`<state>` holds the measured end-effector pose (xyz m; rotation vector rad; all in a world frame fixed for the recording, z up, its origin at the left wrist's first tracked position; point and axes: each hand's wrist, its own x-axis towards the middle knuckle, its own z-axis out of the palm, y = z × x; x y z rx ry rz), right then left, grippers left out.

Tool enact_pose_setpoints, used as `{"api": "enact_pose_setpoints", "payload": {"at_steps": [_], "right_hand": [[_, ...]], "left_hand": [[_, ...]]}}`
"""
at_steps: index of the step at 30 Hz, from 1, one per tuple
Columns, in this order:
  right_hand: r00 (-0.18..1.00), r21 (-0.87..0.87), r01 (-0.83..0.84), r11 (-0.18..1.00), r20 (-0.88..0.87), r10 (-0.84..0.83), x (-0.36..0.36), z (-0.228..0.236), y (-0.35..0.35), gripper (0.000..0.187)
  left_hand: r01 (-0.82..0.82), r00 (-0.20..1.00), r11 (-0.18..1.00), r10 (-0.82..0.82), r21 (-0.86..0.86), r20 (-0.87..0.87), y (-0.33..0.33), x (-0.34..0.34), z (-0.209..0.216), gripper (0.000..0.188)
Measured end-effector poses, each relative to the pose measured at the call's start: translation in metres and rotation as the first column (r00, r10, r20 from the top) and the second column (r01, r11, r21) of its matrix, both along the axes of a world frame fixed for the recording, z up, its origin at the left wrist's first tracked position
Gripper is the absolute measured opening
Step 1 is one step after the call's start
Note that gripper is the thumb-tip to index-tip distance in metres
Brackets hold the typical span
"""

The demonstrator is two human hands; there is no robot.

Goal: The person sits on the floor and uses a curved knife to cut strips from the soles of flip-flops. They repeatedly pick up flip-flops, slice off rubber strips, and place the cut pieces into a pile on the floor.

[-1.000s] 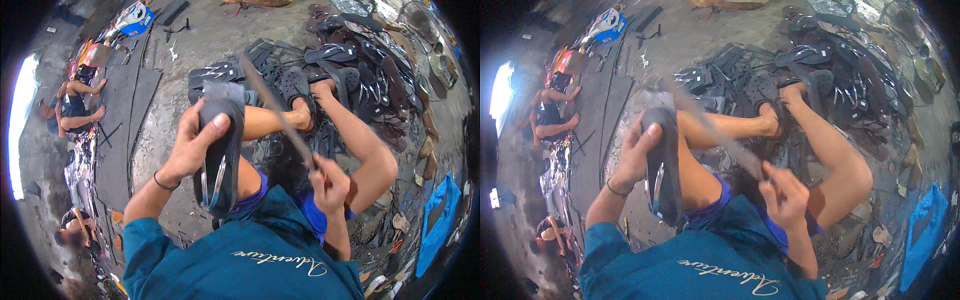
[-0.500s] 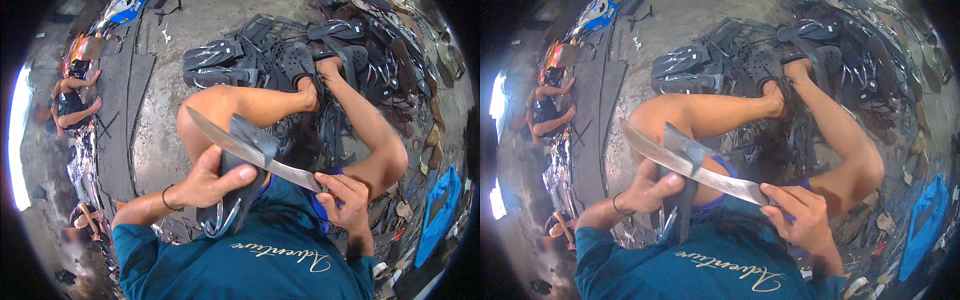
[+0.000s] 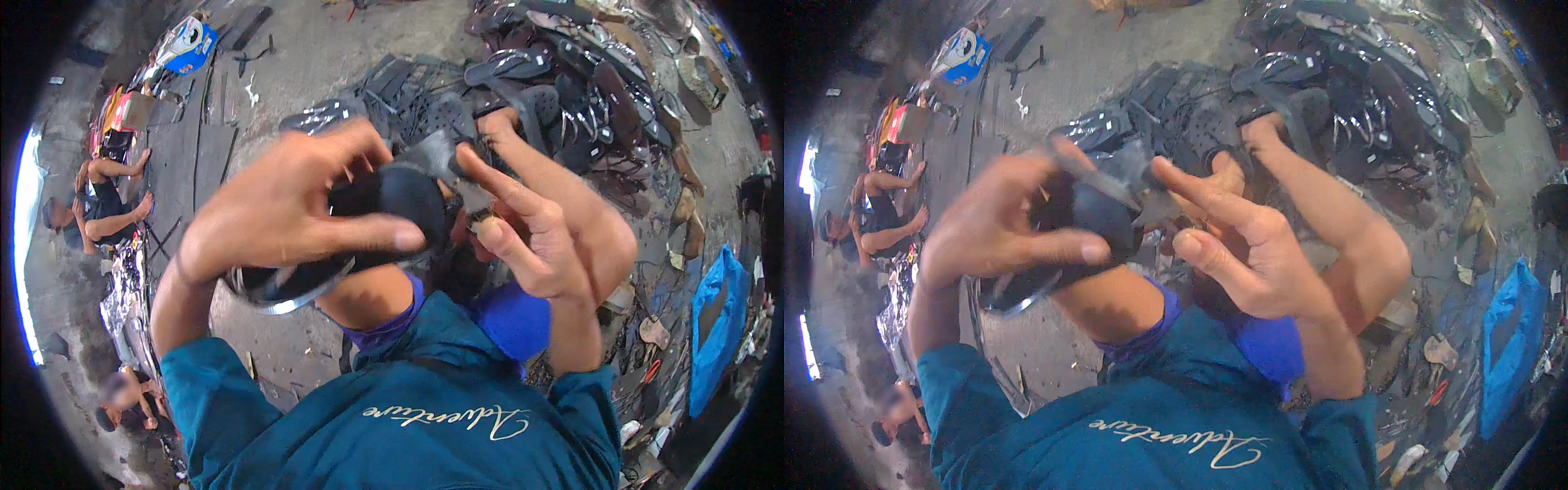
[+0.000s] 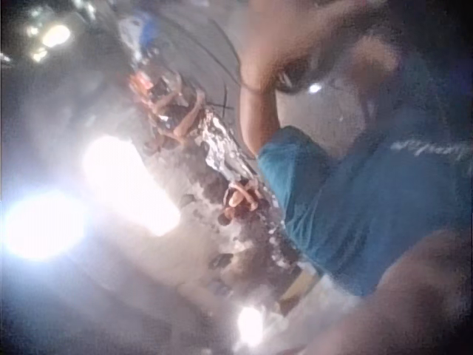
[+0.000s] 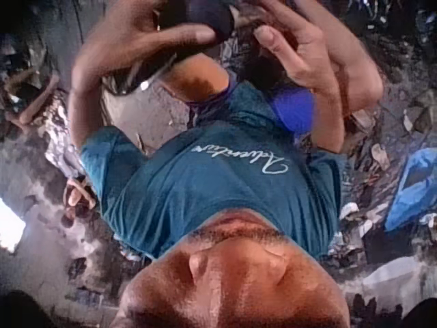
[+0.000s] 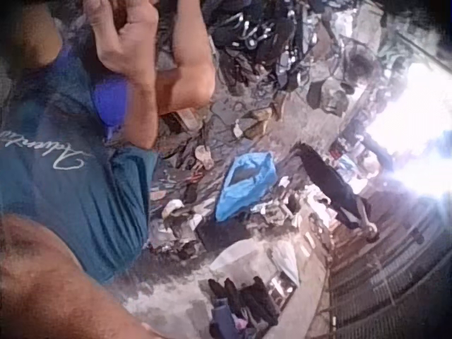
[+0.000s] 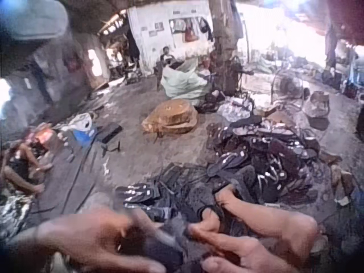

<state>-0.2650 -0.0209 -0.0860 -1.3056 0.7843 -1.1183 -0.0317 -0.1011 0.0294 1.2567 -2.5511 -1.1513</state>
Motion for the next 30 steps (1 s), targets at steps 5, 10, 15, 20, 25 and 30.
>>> {"api": "enact_pose_setpoints", "payload": {"at_steps": [5,10,15,20,25,30], "right_hand": [[0.943,0.037,0.283,0.958,0.173,-0.285,0.017,-0.036,0.013,0.058],[0.937,0.035,0.345,0.938,0.044,-0.346,0.019,-0.037,0.034,0.054],[0.843,-0.151,0.536,0.830,0.038,-0.537,0.023,-0.035,0.028,0.042],[0.678,-0.322,0.641,0.697,-0.187,-0.711,0.034,-0.043,0.033,0.042],[0.630,-0.334,0.498,0.800,-0.495,-0.598,0.017,-0.070,0.110,0.038],[0.590,-0.311,0.449,0.838,-0.601,-0.539,0.011,-0.065,0.136,0.035]], "left_hand": [[0.028,0.950,0.970,0.050,0.241,-0.309,0.084,0.014,-0.045,0.059],[-0.065,-0.130,0.449,0.882,0.891,-0.454,0.081,-0.044,-0.125,0.051],[0.122,-0.241,0.483,0.862,0.867,-0.446,0.033,-0.081,-0.104,0.037],[0.149,-0.262,0.449,0.877,0.881,-0.402,0.028,-0.090,-0.130,0.036],[0.161,-0.252,0.431,0.888,0.888,-0.385,0.035,-0.055,-0.132,0.035],[-0.063,-0.126,0.459,0.877,0.886,-0.464,0.067,-0.044,-0.155,0.032]]}}
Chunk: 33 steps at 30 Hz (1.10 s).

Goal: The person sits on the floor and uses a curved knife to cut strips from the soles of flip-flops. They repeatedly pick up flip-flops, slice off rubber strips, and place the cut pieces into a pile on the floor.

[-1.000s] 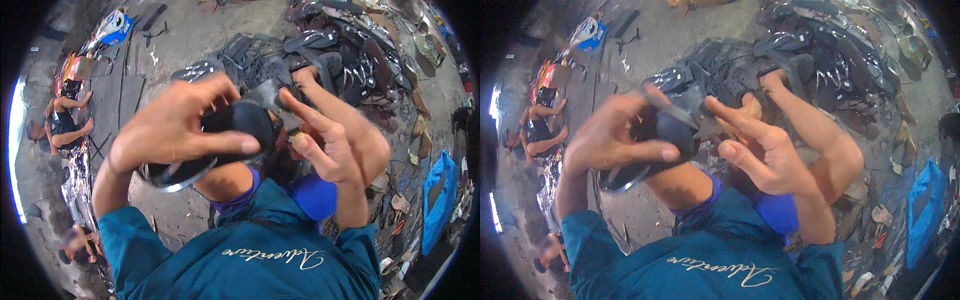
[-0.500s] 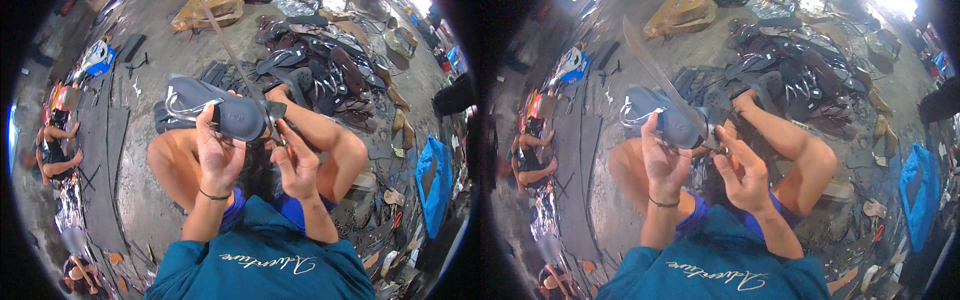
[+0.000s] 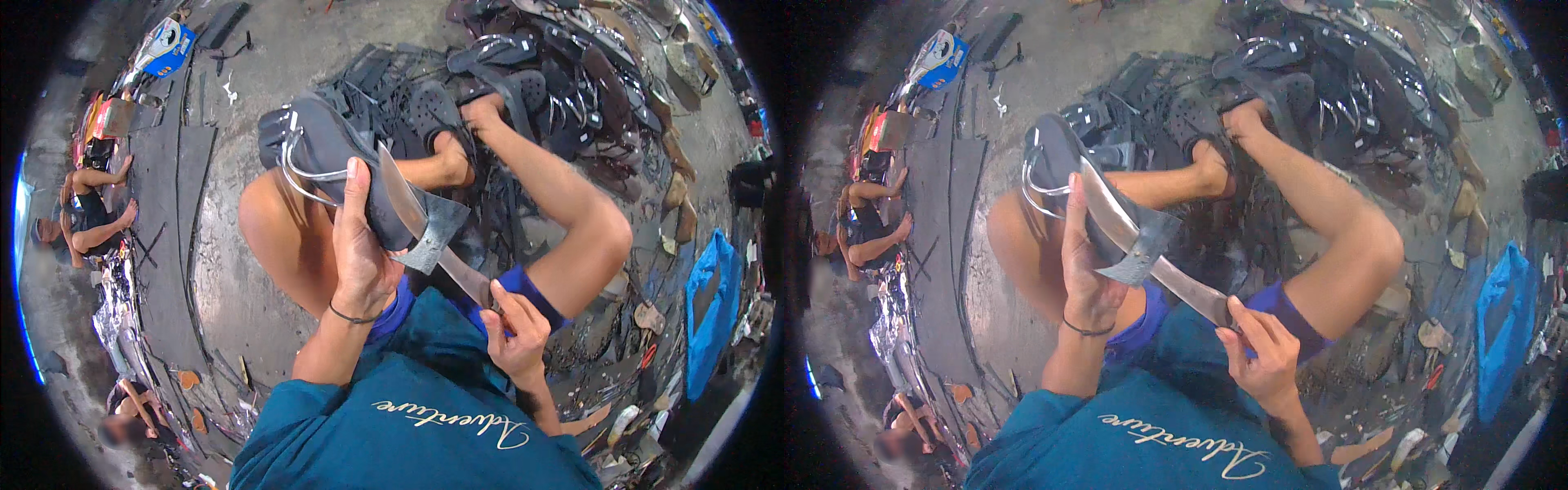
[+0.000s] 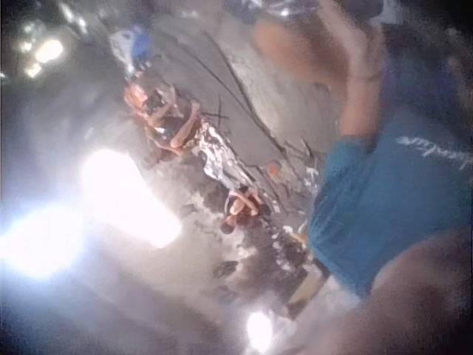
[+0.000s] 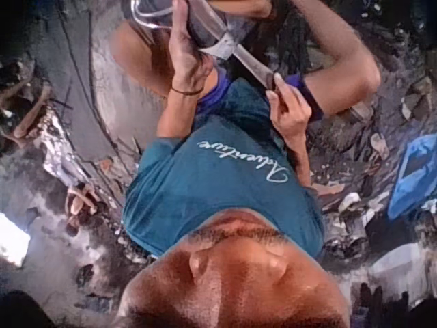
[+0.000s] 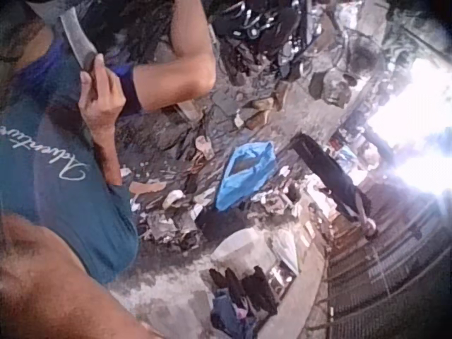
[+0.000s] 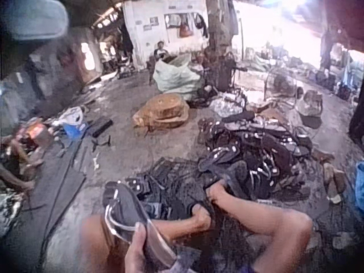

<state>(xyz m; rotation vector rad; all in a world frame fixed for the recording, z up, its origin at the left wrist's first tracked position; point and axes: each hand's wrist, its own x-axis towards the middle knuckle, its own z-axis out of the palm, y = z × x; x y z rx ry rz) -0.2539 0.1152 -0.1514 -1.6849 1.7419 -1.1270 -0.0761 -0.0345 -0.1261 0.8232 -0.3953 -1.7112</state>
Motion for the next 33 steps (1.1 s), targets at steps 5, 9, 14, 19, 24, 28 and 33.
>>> {"api": "enact_pose_setpoints", "payload": {"at_steps": [5,9,14,19,24,28,33], "right_hand": [[0.998,0.072,-0.048,0.996,0.048,0.045,0.005,0.024,-0.015,0.032],[0.979,0.204,-0.158,0.966,0.161,0.126,0.012,0.035,-0.035,0.030],[0.967,0.106,-0.139,0.985,0.231,0.111,0.033,0.028,-0.061,0.026],[0.927,0.141,-0.176,0.974,0.357,0.116,0.019,0.021,-0.063,0.028],[0.917,0.242,-0.312,0.919,0.329,0.225,-0.007,0.009,-0.032,0.029],[0.938,0.211,-0.278,0.937,0.268,0.219,0.003,0.007,-0.047,0.030],[0.971,0.024,-0.202,0.979,0.133,0.198,0.030,-0.013,-0.073,0.034]], "left_hand": [[0.068,0.953,0.995,-0.044,-0.069,0.299,0.026,0.010,-0.020,0.037],[0.061,0.958,0.998,-0.050,-0.031,0.281,0.037,0.027,-0.044,0.040],[-0.091,0.832,0.995,0.055,0.037,0.552,0.035,0.012,-0.029,0.045],[-0.025,0.927,0.991,-0.026,0.130,0.374,0.037,0.025,-0.033,0.049],[-0.026,0.940,0.989,-0.024,0.144,0.339,0.040,0.032,-0.038,0.052],[-0.073,0.898,0.986,0.001,0.147,0.441,0.046,0.030,-0.045,0.051],[-0.022,0.934,0.986,-0.039,0.167,0.354,0.041,0.024,-0.015,0.049]]}}
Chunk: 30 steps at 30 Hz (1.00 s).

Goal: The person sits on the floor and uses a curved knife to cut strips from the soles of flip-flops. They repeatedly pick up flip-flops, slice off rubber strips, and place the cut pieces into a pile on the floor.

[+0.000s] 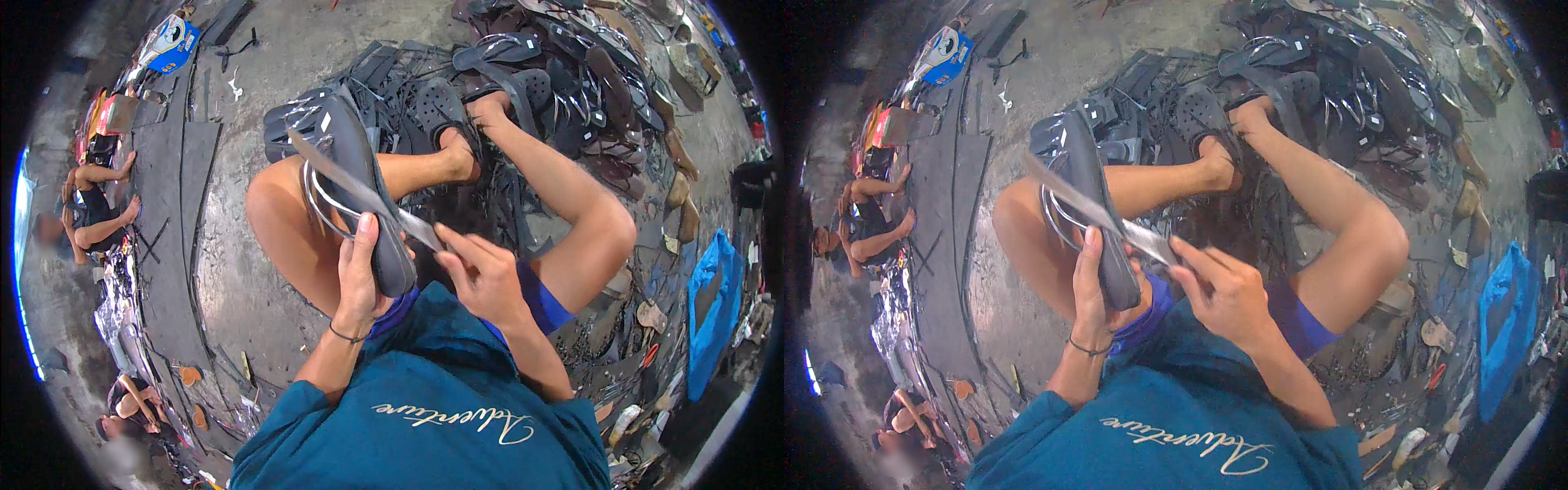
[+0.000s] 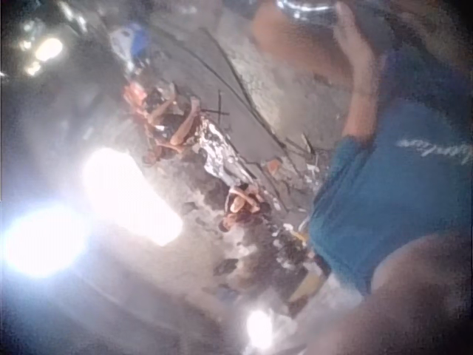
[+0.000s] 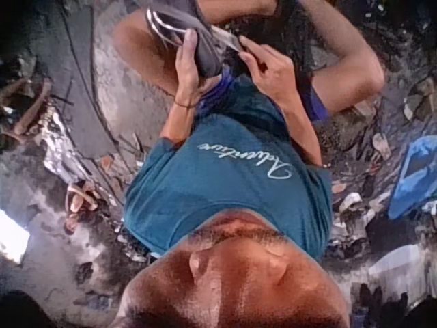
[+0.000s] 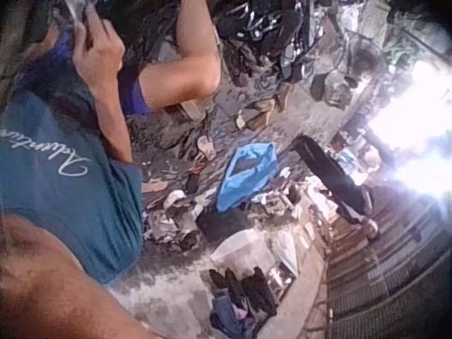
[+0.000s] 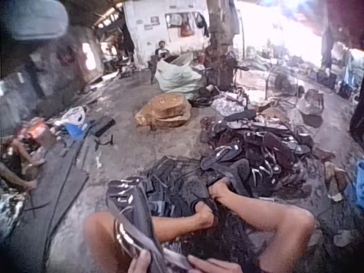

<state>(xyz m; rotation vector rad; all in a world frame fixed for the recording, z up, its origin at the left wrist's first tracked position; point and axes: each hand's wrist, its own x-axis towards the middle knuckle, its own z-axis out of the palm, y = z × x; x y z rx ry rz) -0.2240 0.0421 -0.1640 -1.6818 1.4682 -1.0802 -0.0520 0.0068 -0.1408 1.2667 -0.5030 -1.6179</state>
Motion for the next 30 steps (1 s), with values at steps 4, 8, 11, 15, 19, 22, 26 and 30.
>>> {"api": "enact_pose_setpoints", "payload": {"at_steps": [4,8,11,15,19,22,26,30], "right_hand": [[0.996,-0.104,0.076,0.992,-0.048,-0.082,0.020,-0.006,-0.027,0.036],[0.959,-0.230,0.204,0.952,-0.151,-0.242,0.026,-0.023,-0.073,0.035],[0.950,0.007,0.272,0.962,0.156,-0.269,0.011,-0.032,-0.111,0.033],[0.893,0.400,0.011,0.916,0.409,-0.189,-0.014,0.015,-0.082,0.033],[0.887,0.430,-0.037,0.902,0.430,-0.168,-0.026,0.020,-0.044,0.034],[0.850,0.295,0.044,0.955,0.491,-0.191,-0.007,0.029,-0.026,0.034],[0.828,0.091,0.344,0.935,0.440,-0.347,-0.018,0.036,-0.005,0.032],[0.970,-0.054,0.166,0.985,0.189,-0.153,-0.029,0.017,0.053,0.032]], "left_hand": [[-0.060,0.993,0.998,0.062,0.018,-0.104,-0.003,-0.001,0.008,0.049],[0.004,1.000,0.999,-0.005,0.047,0.027,0.008,-0.014,0.005,0.049],[0.168,0.984,0.984,-0.170,0.058,0.047,0.037,-0.019,-0.007,0.037],[0.490,0.844,0.870,-0.455,-0.063,0.282,0.041,0.016,-0.042,0.041],[0.471,0.880,0.875,-0.458,-0.108,0.130,0.008,0.013,-0.025,0.057],[0.495,0.848,0.839,-0.411,-0.226,0.333,-0.031,0.010,0.007,0.049],[0.250,0.936,0.957,-0.200,-0.146,0.290,-0.049,0.019,0.048,0.038],[0.265,0.928,0.957,-0.219,-0.118,0.302,-0.054,0.057,0.068,0.047]]}}
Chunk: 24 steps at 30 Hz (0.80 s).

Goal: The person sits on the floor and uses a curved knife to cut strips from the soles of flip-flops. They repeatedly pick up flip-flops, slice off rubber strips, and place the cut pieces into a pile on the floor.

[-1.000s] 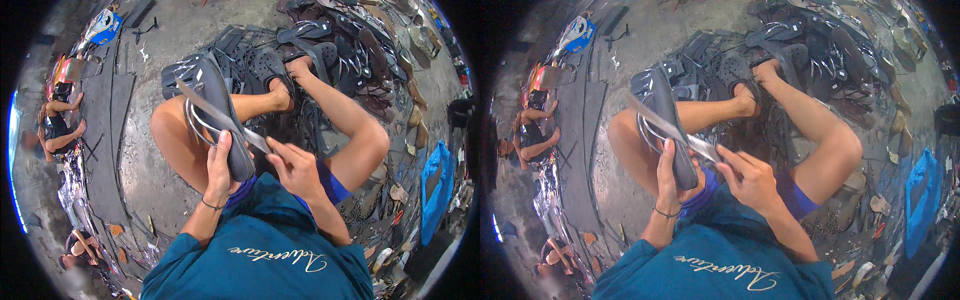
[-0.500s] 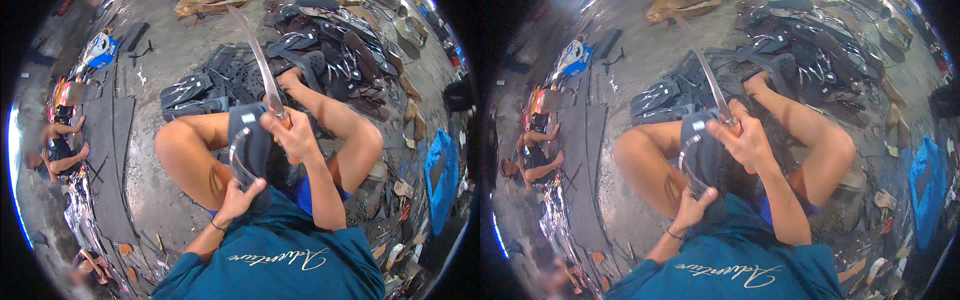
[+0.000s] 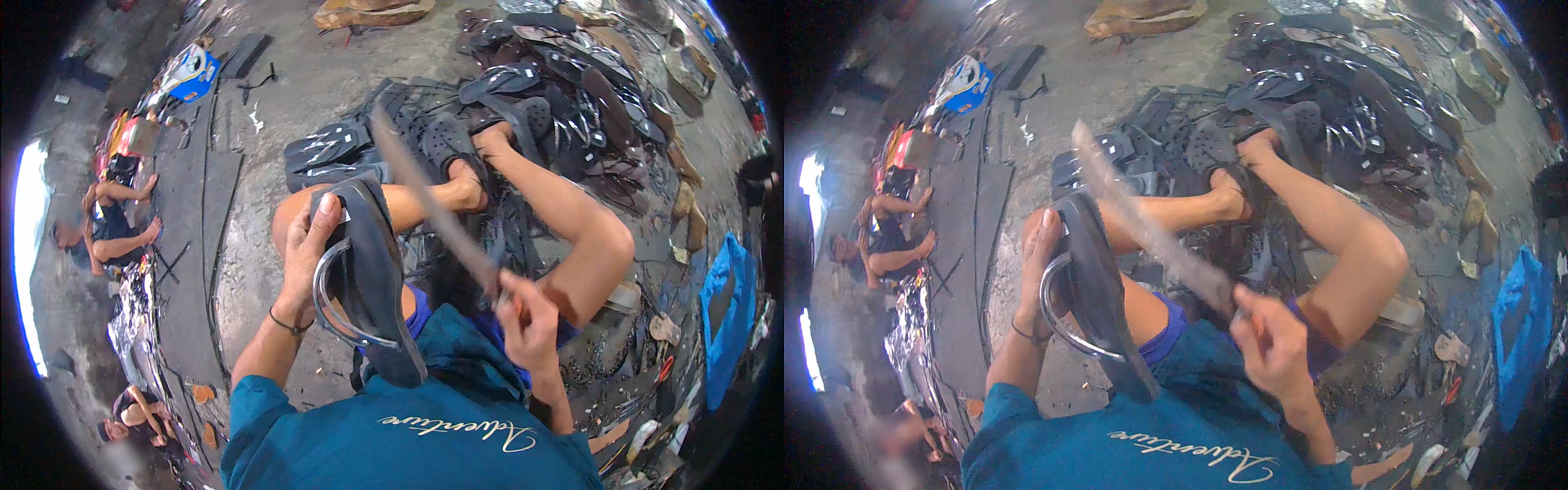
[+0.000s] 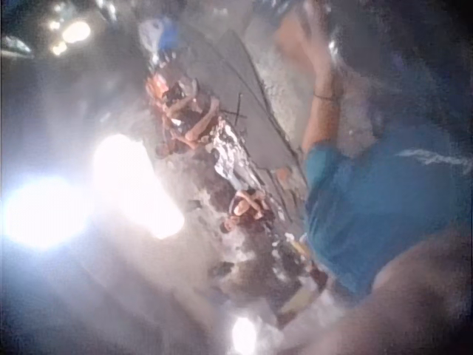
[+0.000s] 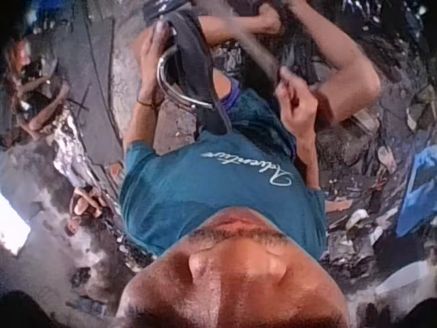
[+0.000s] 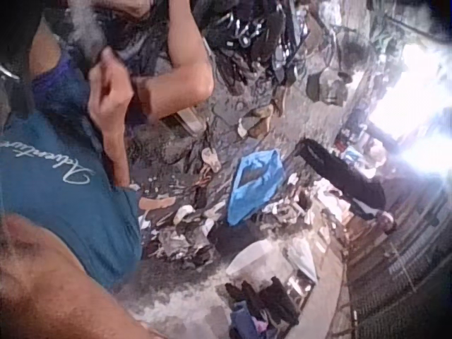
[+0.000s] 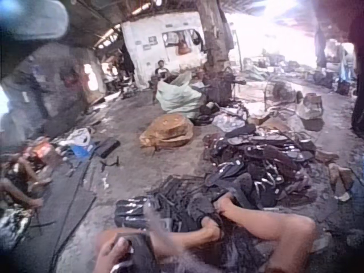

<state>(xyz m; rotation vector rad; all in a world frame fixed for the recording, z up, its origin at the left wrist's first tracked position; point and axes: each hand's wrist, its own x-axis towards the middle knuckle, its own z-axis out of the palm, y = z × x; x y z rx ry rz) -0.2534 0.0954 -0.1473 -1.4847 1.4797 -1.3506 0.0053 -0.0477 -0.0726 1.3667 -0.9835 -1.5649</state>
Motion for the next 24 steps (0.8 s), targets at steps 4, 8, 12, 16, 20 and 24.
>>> {"api": "enact_pose_setpoints", "payload": {"at_steps": [4,8,12,16,20,24], "right_hand": [[0.973,0.075,-0.222,0.972,0.078,0.216,0.017,-0.010,0.037,0.033],[0.966,0.101,-0.260,0.960,0.026,0.259,0.020,-0.008,0.034,0.032],[0.987,-0.049,-0.156,0.986,-0.055,0.154,0.031,0.012,-0.003,0.031],[0.988,-0.081,-0.152,0.985,-0.052,0.148,0.037,0.032,-0.048,0.028],[0.984,0.043,-0.150,0.988,0.109,0.144,0.039,0.041,-0.092,0.025],[0.967,0.089,-0.108,0.990,0.241,0.084,0.009,0.035,-0.057,0.031]], "left_hand": [[-0.038,0.990,0.991,0.055,0.130,-0.127,0.021,0.007,0.009,0.044],[-0.092,0.980,0.987,0.114,0.131,-0.164,0.033,0.003,0.003,0.036],[0.068,0.989,0.997,-0.071,-0.027,-0.127,0.036,0.008,-0.008,0.035],[0.174,0.982,0.984,-0.176,-0.028,-0.071,0.033,0.001,0.002,0.038],[0.290,0.956,0.952,-0.285,-0.093,0.066,0.021,-0.002,0.009,0.043],[0.287,0.953,0.936,-0.258,-0.204,0.157,0.003,0.010,0.032,0.042]]}}
